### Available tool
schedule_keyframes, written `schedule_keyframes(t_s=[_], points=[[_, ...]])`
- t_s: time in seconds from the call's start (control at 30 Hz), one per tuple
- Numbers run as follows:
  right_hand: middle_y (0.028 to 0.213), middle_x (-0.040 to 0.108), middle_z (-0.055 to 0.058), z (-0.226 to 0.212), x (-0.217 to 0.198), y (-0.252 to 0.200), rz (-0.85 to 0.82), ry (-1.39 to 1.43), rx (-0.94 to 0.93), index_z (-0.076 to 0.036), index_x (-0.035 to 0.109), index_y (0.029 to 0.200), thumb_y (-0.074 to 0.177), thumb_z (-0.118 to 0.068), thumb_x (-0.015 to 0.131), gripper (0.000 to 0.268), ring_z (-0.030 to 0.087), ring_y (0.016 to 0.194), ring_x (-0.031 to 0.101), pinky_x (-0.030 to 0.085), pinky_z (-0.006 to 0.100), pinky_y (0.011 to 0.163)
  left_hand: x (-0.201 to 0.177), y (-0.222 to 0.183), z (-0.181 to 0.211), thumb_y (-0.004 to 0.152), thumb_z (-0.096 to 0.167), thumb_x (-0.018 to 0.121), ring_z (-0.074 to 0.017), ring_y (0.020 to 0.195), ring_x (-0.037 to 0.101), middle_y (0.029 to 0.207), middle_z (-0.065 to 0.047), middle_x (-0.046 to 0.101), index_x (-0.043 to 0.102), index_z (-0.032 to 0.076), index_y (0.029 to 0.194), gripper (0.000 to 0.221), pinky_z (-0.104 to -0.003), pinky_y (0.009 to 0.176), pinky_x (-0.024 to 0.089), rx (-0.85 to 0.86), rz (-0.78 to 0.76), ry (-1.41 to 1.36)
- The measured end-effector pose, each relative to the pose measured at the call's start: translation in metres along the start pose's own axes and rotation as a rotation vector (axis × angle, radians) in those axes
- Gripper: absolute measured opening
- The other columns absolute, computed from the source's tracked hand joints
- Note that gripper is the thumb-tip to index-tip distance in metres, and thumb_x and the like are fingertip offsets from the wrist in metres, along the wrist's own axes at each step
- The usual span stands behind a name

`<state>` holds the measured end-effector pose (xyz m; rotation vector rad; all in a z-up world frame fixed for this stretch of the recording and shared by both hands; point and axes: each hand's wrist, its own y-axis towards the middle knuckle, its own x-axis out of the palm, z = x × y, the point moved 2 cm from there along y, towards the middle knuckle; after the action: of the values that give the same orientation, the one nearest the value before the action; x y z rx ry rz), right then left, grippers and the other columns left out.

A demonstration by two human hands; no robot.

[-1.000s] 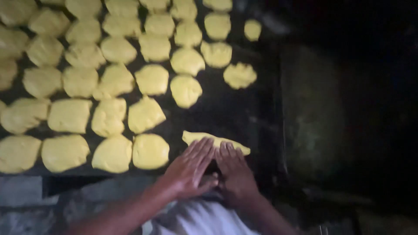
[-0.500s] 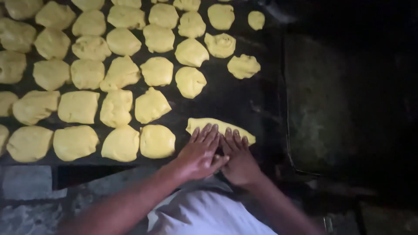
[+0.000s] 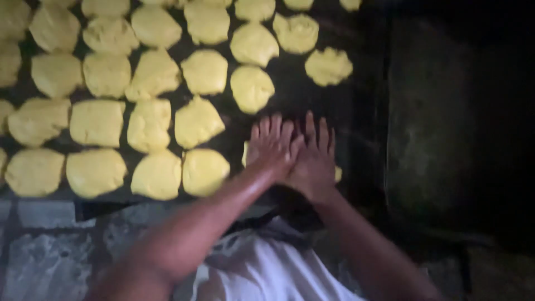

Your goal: Manually flattening, rolling, and shaping individual portions of yellow dough into cylindrical rolls and placing them on a tray.

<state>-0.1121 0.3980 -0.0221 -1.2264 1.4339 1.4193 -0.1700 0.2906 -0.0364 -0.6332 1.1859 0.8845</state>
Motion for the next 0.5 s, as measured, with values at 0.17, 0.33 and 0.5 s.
schedule_keyframes(t_s=[0.17, 0.33, 0.5], points=[[0.163, 0.037, 0.023, 0.007, 0.014, -0.005, 0.012, 0.026, 0.014, -0.003, 0.054, 0.149, 0.095, -0.032, 0.055, 0.061, 0.048, 0.15, 0.032, 0.023, 0.062, 0.122, 0.018, -0.005, -0.003, 0.106, 0.044, 0.048, -0.0416, 0.123, 0.048, 0.136, -0.022, 0.049, 0.055, 0.007, 0.129, 0.044, -0.057, 0.105, 0.039, 0.051, 0.257, 0.02], [0.159, 0.043, 0.024, 0.005, 0.015, -0.016, 0.074, -0.028, 0.053, -0.006, 0.055, 0.149, 0.097, -0.031, 0.052, 0.058, 0.047, 0.146, 0.034, 0.024, 0.064, 0.12, 0.006, -0.016, 0.003, 0.095, 0.045, 0.05, -0.0457, 0.117, 0.047, 0.128, -0.025, 0.053, 0.06, 0.006, 0.12, 0.048, -0.06, 0.099, 0.036, 0.079, 0.339, -0.069], [0.142, 0.061, 0.02, 0.027, 0.009, -0.017, 0.251, 0.552, 0.082, -0.004, 0.065, 0.128, 0.1, -0.004, 0.057, 0.029, 0.039, 0.135, 0.053, 0.045, 0.046, 0.111, 0.045, 0.014, -0.033, 0.107, 0.03, 0.046, -0.0449, 0.122, 0.049, 0.128, -0.017, 0.058, 0.062, 0.012, 0.12, 0.028, -0.056, 0.105, 0.036, 0.15, 0.337, -0.407]])
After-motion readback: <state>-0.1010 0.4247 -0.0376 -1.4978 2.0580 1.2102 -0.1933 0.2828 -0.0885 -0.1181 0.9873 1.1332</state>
